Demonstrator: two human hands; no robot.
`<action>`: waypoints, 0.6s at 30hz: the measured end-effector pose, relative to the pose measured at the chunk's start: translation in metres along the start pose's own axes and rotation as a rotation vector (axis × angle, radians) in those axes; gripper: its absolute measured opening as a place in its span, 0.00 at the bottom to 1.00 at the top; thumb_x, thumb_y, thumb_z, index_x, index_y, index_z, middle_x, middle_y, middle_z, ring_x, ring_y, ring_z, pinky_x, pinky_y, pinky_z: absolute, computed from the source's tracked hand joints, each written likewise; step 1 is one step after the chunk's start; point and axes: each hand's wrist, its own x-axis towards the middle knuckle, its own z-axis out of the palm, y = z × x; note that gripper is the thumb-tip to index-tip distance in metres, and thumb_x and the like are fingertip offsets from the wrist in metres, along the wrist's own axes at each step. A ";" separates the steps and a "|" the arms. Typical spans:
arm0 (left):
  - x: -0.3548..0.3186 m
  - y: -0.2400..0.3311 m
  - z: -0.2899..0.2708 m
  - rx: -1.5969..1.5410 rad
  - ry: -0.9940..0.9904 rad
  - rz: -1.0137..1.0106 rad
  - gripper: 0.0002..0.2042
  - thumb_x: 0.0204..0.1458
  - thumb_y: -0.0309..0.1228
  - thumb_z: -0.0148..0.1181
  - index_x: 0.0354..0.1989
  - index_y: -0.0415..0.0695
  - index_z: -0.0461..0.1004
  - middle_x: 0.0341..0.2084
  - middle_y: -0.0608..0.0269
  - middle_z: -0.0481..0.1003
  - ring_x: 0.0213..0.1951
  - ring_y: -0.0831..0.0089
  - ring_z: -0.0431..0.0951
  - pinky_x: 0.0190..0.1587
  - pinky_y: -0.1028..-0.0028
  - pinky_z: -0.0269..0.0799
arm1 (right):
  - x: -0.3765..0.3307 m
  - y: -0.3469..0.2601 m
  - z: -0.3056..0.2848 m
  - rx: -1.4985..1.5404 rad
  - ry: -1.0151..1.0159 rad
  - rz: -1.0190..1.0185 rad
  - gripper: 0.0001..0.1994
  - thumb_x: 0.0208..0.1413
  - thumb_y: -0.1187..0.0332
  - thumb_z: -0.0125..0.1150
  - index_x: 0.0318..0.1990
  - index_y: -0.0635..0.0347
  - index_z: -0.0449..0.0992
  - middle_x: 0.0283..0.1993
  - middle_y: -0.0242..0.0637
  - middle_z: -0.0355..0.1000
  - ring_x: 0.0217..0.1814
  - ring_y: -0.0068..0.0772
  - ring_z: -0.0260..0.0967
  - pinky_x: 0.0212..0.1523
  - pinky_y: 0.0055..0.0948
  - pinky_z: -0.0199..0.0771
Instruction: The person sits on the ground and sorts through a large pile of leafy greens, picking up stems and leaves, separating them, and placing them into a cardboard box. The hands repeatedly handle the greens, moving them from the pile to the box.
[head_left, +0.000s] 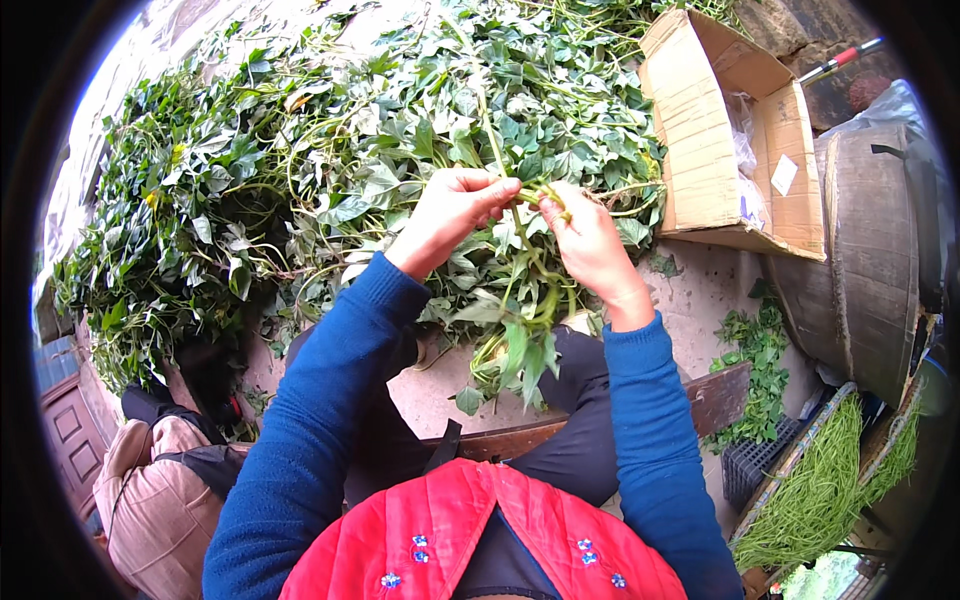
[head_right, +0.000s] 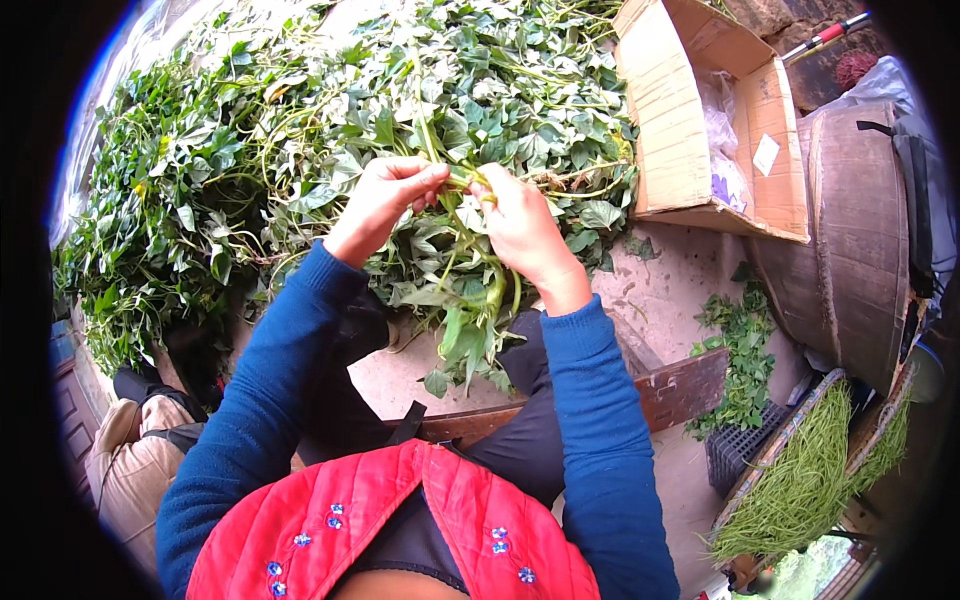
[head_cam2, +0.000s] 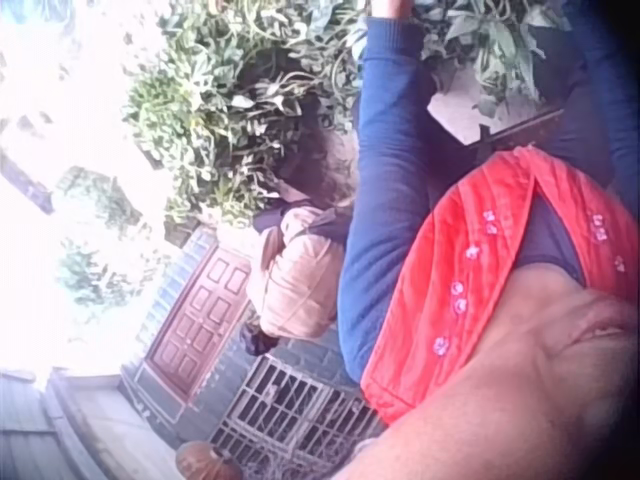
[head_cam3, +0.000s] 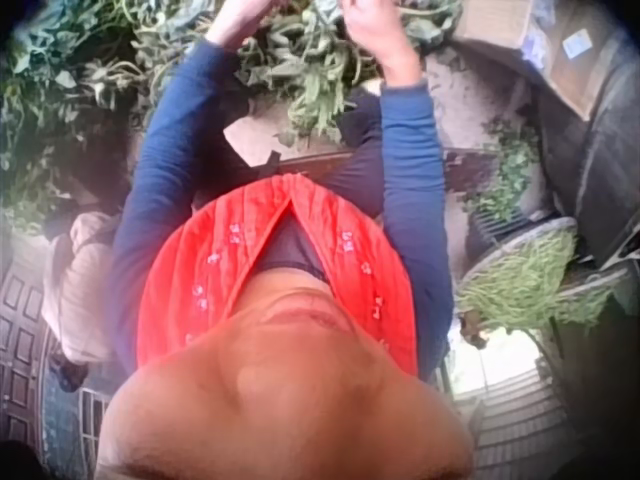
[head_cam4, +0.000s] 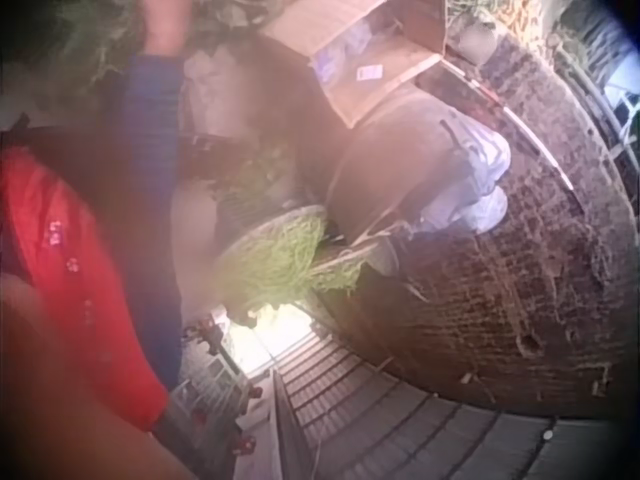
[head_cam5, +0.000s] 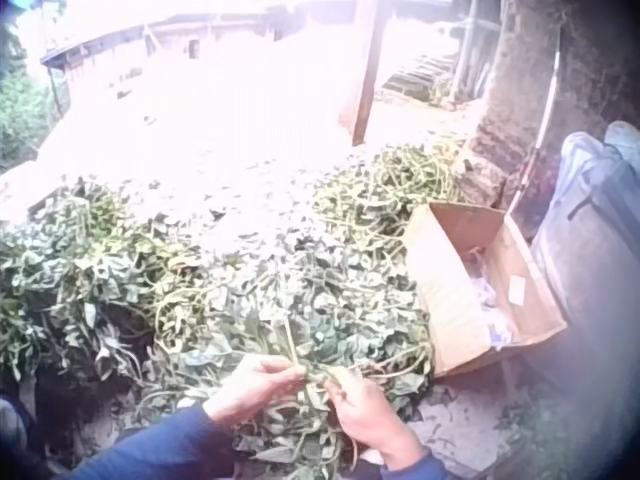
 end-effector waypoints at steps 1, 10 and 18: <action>0.001 -0.007 0.005 0.148 0.133 0.125 0.11 0.51 0.35 0.61 0.26 0.39 0.78 0.16 0.68 0.72 0.20 0.82 0.67 0.24 0.79 0.62 | -0.001 -0.003 0.001 -0.060 -0.013 0.004 0.06 0.60 0.70 0.48 0.37 0.64 0.67 0.29 0.41 0.69 0.29 0.36 0.67 0.32 0.30 0.66; 0.006 0.003 -0.002 -0.314 0.405 0.043 0.11 0.53 0.34 0.60 0.33 0.36 0.77 0.25 0.64 0.76 0.25 0.80 0.75 0.31 0.81 0.73 | -0.001 0.000 0.010 0.183 0.070 0.210 0.14 0.55 0.60 0.59 0.31 0.65 0.70 0.21 0.35 0.68 0.23 0.24 0.61 0.26 0.26 0.63; 0.000 -0.001 0.011 -0.464 0.441 0.047 0.12 0.54 0.35 0.58 0.33 0.36 0.74 0.24 0.62 0.75 0.26 0.78 0.76 0.31 0.80 0.75 | -0.006 0.007 0.030 0.113 0.104 0.203 0.12 0.51 0.62 0.61 0.33 0.65 0.74 0.25 0.45 0.72 0.26 0.39 0.70 0.29 0.33 0.68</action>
